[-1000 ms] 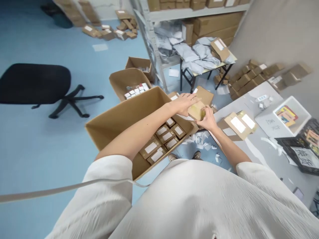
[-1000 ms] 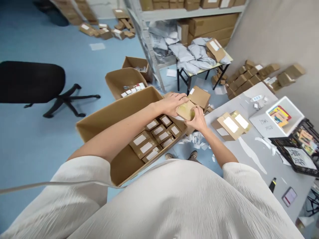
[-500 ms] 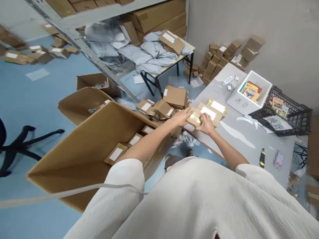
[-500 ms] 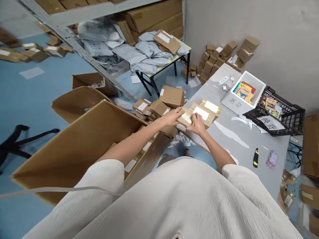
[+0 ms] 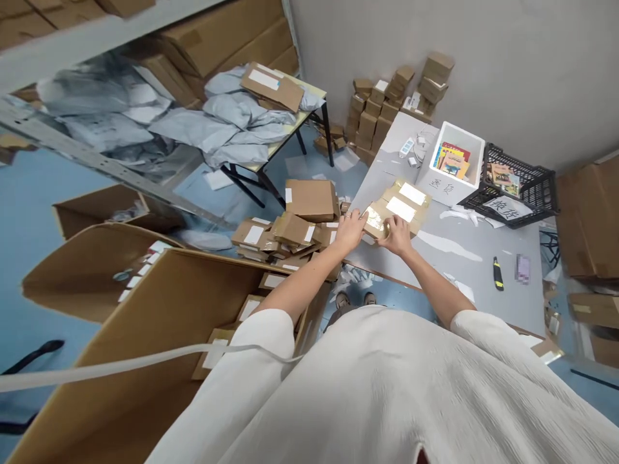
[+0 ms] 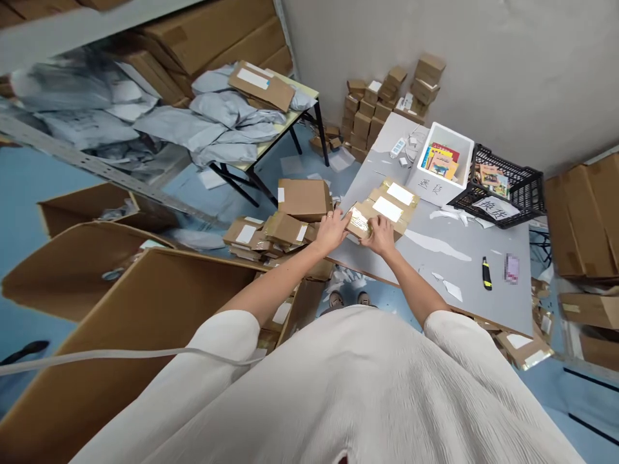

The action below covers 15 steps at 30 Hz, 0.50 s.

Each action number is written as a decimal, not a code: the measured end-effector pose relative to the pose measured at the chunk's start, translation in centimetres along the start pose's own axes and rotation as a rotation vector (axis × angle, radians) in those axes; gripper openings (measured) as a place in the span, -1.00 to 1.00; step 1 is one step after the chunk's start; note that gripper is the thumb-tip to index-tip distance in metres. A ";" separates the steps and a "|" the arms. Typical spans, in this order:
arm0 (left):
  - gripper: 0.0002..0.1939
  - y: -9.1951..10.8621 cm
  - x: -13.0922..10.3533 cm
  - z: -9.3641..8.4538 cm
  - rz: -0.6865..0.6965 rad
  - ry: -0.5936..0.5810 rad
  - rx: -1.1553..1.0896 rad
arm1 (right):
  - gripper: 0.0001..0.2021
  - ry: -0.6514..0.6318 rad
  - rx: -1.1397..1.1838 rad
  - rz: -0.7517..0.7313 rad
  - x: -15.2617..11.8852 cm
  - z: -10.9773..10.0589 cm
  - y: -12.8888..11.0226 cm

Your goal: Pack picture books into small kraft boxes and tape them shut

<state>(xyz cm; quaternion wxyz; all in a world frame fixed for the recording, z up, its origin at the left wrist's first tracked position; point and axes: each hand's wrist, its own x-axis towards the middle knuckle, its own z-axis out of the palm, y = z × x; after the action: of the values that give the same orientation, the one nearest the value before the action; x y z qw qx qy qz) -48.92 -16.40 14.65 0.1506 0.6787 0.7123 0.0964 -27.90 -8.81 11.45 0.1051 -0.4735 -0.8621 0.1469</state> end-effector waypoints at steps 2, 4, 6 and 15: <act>-0.31 0.0 0.8 0.3 0.003 -0.008 -0.061 | -0.36 0.014 -0.025 0.057 0.6 0.1 -0.3; -0.35 -0.2 1.5 0.9 0.027 -0.027 -0.134 | -0.35 0.014 -0.055 0.114 1.1 0.4 -0.5; -0.37 -0.5 2.1 1.4 0.061 -0.046 -0.175 | -0.36 0.010 -0.072 0.152 1.5 0.7 -0.6; -0.33 0.0 4.8 3.4 0.034 -0.084 -0.155 | -0.52 -0.028 0.120 0.148 3.7 0.8 5.1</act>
<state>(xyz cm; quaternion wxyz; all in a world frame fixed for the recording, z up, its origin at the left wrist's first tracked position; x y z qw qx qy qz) -47.90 -11.85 11.11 0.2307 0.6805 0.6841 0.1254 -26.10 -3.21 9.00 0.1100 -0.5266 -0.8158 0.2124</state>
